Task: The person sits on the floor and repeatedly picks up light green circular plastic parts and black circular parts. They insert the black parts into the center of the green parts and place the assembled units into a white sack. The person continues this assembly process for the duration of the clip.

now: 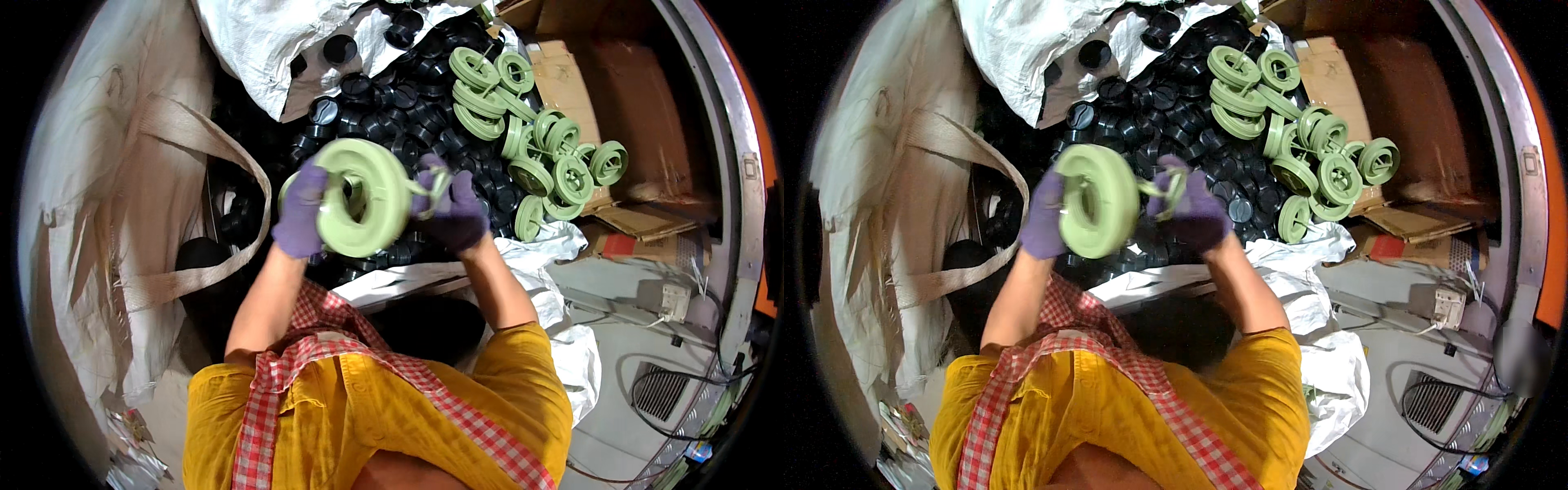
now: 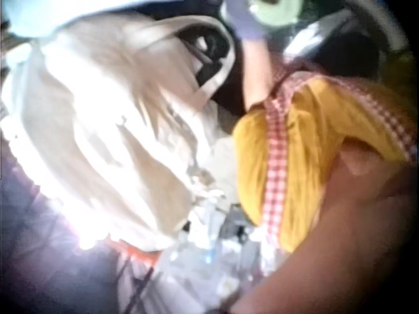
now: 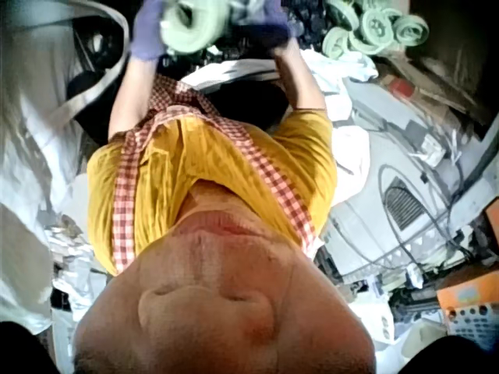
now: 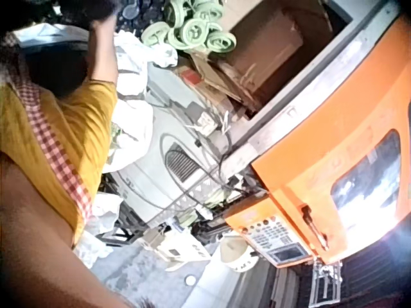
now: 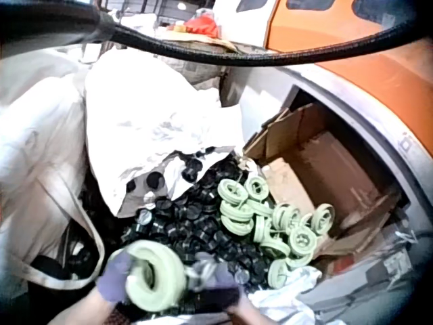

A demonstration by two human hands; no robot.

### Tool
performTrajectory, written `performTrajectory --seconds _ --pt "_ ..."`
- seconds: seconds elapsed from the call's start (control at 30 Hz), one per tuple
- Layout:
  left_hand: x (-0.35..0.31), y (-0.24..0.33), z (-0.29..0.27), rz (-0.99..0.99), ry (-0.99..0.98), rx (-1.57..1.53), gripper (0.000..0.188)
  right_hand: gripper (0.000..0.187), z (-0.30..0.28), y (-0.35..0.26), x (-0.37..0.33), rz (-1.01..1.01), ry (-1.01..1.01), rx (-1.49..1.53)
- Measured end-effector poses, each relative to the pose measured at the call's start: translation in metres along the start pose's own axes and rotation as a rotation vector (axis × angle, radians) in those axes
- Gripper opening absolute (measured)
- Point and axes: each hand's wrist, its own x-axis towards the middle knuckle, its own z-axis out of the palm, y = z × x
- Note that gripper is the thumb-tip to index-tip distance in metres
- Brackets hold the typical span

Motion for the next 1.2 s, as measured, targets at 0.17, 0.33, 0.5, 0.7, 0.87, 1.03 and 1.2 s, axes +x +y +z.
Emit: performTrajectory --seconds 0.17,0.33,0.5,0.7,0.87,1.03,1.2 --pt "-0.005 0.038 -0.079 0.131 0.463 0.832 0.048 0.058 0.023 0.13 0.041 0.641 0.422 0.506" --pt "-0.013 0.005 -0.108 0.233 0.601 0.991 0.05 0.078 0.058 0.215 0.089 0.704 -0.336 -0.216" --pt "-0.019 0.016 -0.031 0.587 0.433 1.306 0.037 0.072 0.056 0.18 0.082 0.661 -0.534 -0.202" --pt "0.009 -0.024 0.046 0.048 0.28 0.531 0.043 0.056 -0.01 0.026 0.026 0.226 -0.203 0.324" --pt "0.001 -0.017 0.062 0.146 0.153 0.317 0.043 0.043 -0.054 -0.033 -0.024 0.017 0.317 0.313" --pt "-0.031 -0.02 0.076 -0.02 0.115 -0.171 0.036 0.065 -0.045 -0.056 -0.069 0.497 0.594 0.78" --pt "-0.087 -0.068 0.099 -0.376 -0.144 -0.521 0.036 0.096 -0.032 -0.115 -0.065 0.213 0.666 0.493"
